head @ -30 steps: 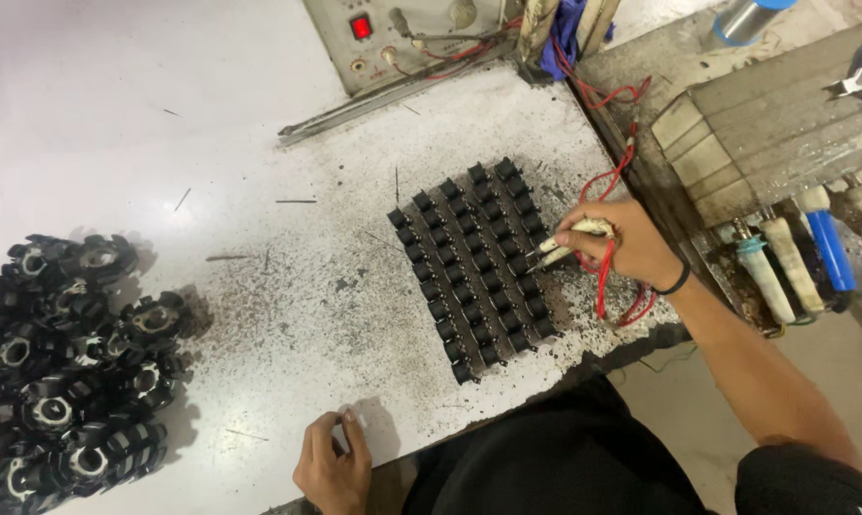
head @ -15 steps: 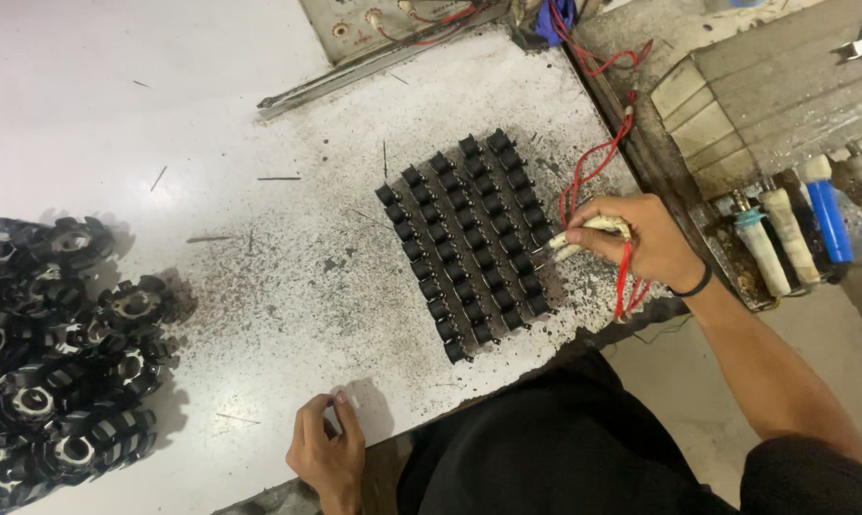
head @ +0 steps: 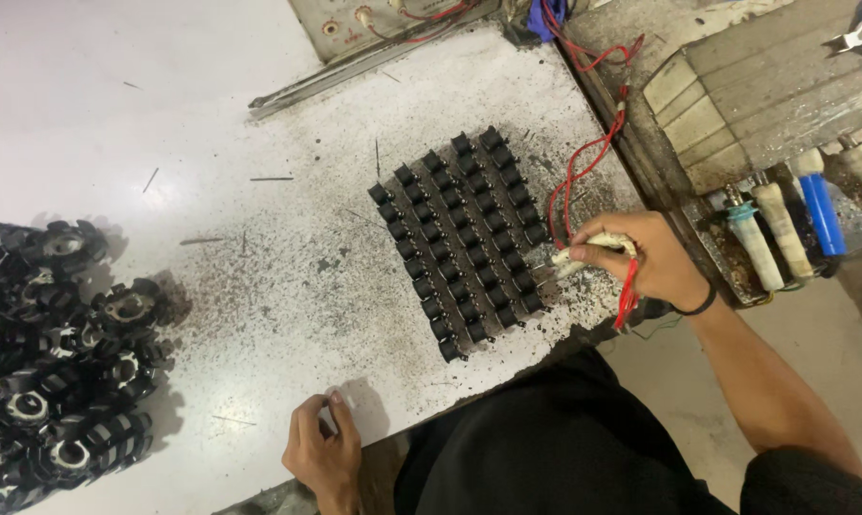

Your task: The person solders small black electronic components arranged in rows on a workbench, holding each component steady with one hand while applying a soldering iron with the other, with smoke visible at the contact points. Near the end, the person uses a red-cabled probe tool to touch the soldered components one by one.

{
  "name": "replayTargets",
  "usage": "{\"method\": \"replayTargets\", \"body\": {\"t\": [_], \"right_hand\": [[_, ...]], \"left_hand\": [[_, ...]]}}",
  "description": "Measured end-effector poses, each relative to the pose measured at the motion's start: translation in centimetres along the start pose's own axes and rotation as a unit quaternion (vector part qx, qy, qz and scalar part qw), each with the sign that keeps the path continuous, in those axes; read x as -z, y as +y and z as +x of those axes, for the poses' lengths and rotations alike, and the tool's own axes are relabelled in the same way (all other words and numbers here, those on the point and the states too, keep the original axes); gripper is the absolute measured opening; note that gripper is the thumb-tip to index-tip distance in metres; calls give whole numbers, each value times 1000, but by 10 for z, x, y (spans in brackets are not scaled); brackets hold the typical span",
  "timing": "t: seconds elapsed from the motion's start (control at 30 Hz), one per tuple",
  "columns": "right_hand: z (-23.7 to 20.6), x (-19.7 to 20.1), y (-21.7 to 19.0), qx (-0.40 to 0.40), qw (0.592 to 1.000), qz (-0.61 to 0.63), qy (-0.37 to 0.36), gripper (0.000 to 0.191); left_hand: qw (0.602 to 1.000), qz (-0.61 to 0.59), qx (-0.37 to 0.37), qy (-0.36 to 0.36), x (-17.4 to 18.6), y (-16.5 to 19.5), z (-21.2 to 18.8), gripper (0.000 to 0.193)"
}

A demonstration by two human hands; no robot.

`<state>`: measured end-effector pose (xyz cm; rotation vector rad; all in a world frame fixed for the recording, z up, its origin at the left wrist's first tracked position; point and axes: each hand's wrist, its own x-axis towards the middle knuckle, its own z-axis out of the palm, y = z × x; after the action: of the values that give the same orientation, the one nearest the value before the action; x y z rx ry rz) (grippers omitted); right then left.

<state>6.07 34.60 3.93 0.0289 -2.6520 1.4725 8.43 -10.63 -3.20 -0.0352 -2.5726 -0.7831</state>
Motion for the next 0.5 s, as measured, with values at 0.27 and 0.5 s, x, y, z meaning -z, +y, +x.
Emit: {"method": "replayTargets", "body": {"t": [0.27, 0.5], "right_hand": [[13, -13, -3, 3, 1000, 16, -18, 16], [-18, 1, -14, 41, 999, -2, 0, 16]], "left_hand": [[1000, -13, 3, 12, 0, 2, 8, 11], [1000, 0, 13, -6, 3, 3, 2, 10]]}}
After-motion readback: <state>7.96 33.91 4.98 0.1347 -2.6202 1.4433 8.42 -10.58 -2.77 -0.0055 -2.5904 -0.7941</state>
